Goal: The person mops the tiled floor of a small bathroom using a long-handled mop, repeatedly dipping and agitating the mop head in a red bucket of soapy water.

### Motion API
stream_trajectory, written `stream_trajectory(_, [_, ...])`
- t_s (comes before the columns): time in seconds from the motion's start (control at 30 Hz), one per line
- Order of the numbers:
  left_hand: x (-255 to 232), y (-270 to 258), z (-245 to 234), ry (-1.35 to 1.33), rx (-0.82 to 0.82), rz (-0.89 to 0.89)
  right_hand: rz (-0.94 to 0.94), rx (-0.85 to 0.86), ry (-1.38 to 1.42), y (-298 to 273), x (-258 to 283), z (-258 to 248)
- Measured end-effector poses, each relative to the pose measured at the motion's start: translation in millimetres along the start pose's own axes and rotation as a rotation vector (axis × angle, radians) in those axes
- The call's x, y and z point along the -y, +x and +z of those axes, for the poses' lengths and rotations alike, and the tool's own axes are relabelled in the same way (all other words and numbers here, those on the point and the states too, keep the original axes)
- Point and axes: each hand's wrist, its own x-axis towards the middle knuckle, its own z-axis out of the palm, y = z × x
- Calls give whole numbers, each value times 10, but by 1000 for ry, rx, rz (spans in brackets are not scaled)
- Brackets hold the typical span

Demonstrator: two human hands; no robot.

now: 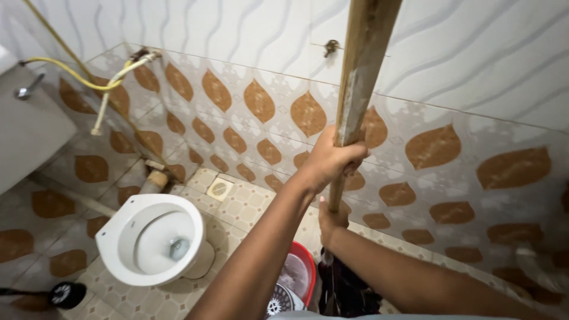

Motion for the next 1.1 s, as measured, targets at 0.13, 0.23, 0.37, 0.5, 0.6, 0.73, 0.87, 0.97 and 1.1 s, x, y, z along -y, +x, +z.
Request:
stream_trajectory(0.13, [19,25,-245,78,-177,-3,-82,243,84,337,-128,385])
stream_trajectory(0.23, [-68,-94,-409,82,-253,36,-154,348,15,346,-86,533])
stream_trajectory(0.37, [-145,-185,-432,136,-380,-21,-72,373,-99,143,105,664])
stream_trajectory(0.5, [-126,-143,-541,156,-409,20,-29,362,-183,45,375,813])
stream_trajectory(0.6, [-61,-139,-656,145,-425,89,-53,426,-230,144,360,903])
stream_trajectory(0.73, [-78,-118,-703,144,-551,195,-341,780,-13,435,251,1068])
stream_trajectory(0.87, [-75,-89,-692,265,-792,226,-582,1208,-21,623,246,1039])
stream_trajectory(0.97, [-83,-53,-647,285,-924,225,-641,1494,-31,657,393,934])
stream_trajectory(1.1, [-78,6,-476,380,-1079,235,-613,1380,-237,635,483,897])
